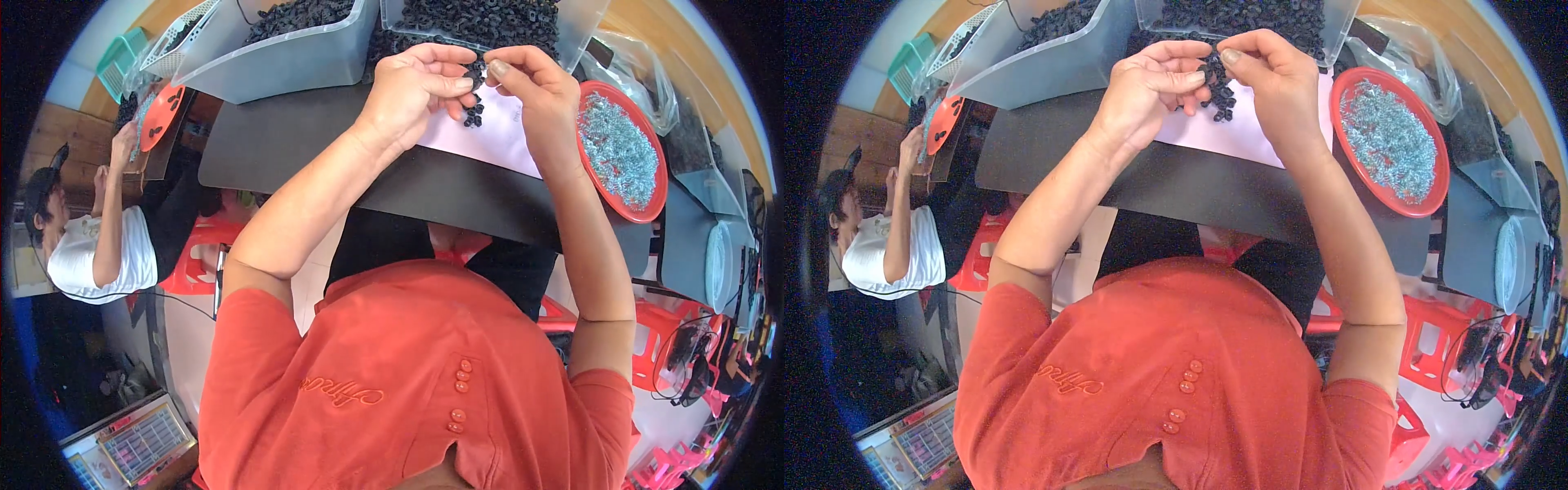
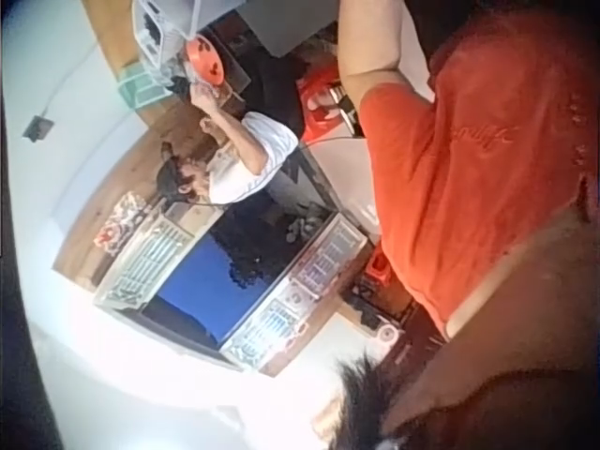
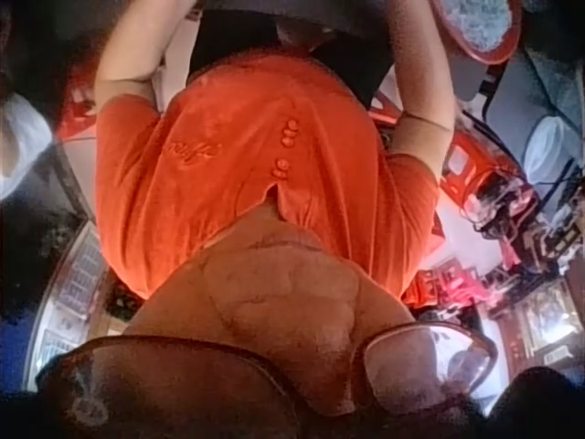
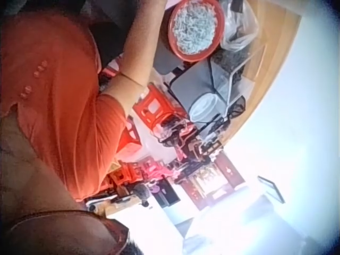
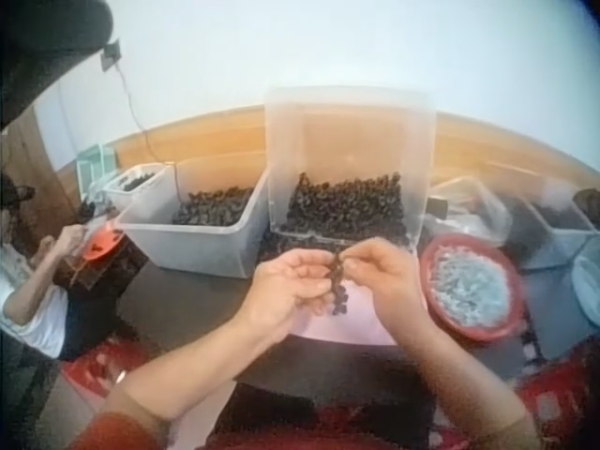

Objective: Assembling small hardware components by manually inserting tiny metal pins into black plastic parts.

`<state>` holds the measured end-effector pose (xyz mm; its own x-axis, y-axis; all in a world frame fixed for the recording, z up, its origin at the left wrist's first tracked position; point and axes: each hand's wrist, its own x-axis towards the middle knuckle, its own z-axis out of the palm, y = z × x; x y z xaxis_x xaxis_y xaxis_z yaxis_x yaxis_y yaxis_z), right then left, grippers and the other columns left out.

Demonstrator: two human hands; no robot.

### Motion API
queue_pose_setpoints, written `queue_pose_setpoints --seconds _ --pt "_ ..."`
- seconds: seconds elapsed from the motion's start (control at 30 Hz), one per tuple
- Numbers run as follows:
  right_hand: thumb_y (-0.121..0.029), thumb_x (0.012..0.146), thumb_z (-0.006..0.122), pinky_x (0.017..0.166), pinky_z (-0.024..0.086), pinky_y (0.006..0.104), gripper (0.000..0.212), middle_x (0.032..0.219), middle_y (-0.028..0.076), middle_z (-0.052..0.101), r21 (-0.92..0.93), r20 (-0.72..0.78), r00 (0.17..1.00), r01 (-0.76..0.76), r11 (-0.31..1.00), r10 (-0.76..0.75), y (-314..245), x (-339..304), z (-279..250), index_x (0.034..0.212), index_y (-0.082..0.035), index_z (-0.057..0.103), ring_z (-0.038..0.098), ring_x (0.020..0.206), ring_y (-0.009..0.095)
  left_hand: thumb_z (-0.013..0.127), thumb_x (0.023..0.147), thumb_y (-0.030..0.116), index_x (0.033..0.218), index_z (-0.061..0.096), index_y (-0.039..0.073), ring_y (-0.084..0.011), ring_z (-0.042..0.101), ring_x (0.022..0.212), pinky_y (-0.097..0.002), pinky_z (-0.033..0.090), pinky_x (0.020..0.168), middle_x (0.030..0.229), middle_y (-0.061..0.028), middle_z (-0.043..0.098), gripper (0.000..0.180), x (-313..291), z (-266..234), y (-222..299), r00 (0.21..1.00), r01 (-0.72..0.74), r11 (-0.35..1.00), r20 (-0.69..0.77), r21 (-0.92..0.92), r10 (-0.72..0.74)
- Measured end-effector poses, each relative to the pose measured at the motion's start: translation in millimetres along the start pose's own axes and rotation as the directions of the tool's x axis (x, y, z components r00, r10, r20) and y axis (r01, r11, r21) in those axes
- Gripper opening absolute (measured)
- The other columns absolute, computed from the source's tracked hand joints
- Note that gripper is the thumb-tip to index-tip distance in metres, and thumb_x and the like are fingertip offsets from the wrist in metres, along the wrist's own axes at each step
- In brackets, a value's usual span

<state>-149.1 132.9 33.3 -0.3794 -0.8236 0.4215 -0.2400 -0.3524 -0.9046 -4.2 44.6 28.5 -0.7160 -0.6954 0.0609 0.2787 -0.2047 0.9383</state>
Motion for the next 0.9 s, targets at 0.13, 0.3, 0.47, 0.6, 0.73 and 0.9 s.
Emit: queue_pose_setpoints --seconds 0.13,0.3,0.47,0.6,0.73,0.9 --pt "-0.006 0.086 0.061 0.063 0.045 0.0210 0.012 0.079 0.004 0.065 -0.072 -0.072 0.991 0.105 0.992 -0.110 4.6 -2.8 0.5 0.094 0.002 0.066 0.056 0.071 0.007 0.063 0.082 -0.003 0.106 0.059 -0.006 -0.0199 0.065 0.073 -0.0272 0.052 0.058 0.087 -0.0127 0.063 0.025 5.4 0.3 -5.5 0.999 0.020 0.984 0.033 -0.177 -0.014" --pt "-0.010 0.089 0.059 0.064 0.047 0.0215 0.013 0.082 0.007 0.067 0.155 -0.071 0.994 -0.073 0.985 0.084 0.4 -11.2 7.9 0.096 0.000 0.062 0.060 0.070 0.010 0.061 0.084 0.000 0.110 0.057 -0.003 -0.0207 0.063 0.083 -0.0300 0.052 0.074 0.092 -0.0112 0.062 0.026 19.0 6.2 -11.8 0.997 0.044 0.953 -0.045 -0.300 -0.060" --pt "-0.014 0.092 0.054 0.066 0.047 0.0239 0.017 0.091 0.014 0.068 0.267 -0.028 0.968 -0.235 0.935 0.251 -2.9 -5.1 2.1 0.098 0.002 0.059 0.066 0.079 0.018 0.060 0.086 0.002 0.112 0.057 -0.001 -0.0219 0.061 0.091 -0.0331 0.049 0.087 0.099 -0.0115 0.061 0.026 24.7 15.8 -12.1 0.997 0.026 0.940 -0.053 -0.339 -0.047" --pt "-0.015 0.091 0.057 0.066 0.048 0.0250 0.015 0.088 0.011 0.068 0.387 0.022 0.965 -0.248 0.888 0.260 2.2 -3.3 -4.8 0.092 0.000 0.059 0.066 0.075 0.017 0.060 0.086 0.001 0.109 0.058 -0.002 -0.0222 0.062 0.092 -0.0329 0.049 0.086 0.098 -0.0125 0.061 0.023 29.6 15.0 -20.3 0.998 -0.002 0.932 -0.060 -0.361 -0.021" --pt "-0.015 0.091 0.057 0.067 0.048 0.0251 0.015 0.088 0.013 0.068 0.429 0.027 0.956 -0.275 0.860 0.292 3.0 -0.9 -9.2 0.093 0.000 0.059 0.066 0.075 0.018 0.060 0.085 -0.001 0.105 0.058 -0.005 -0.0217 0.062 0.085 -0.0320 0.051 0.080 0.094 -0.0139 0.062 0.020 29.8 16.0 -21.9 0.987 -0.082 0.963 -0.154 -0.258 0.043" --pt "-0.015 0.090 0.058 0.065 0.047 0.0237 0.014 0.085 0.011 0.068 0.344 -0.050 0.959 -0.245 0.907 0.278 1.7 -1.9 -6.4 0.092 -0.001 0.060 0.065 0.072 0.016 0.062 0.083 -0.003 0.106 0.057 -0.007 -0.0197 0.063 0.076 -0.0297 0.052 0.072 0.087 -0.0130 0.063 0.025 26.8 15.9 -22.5 0.981 -0.113 0.986 -0.173 -0.126 0.090"
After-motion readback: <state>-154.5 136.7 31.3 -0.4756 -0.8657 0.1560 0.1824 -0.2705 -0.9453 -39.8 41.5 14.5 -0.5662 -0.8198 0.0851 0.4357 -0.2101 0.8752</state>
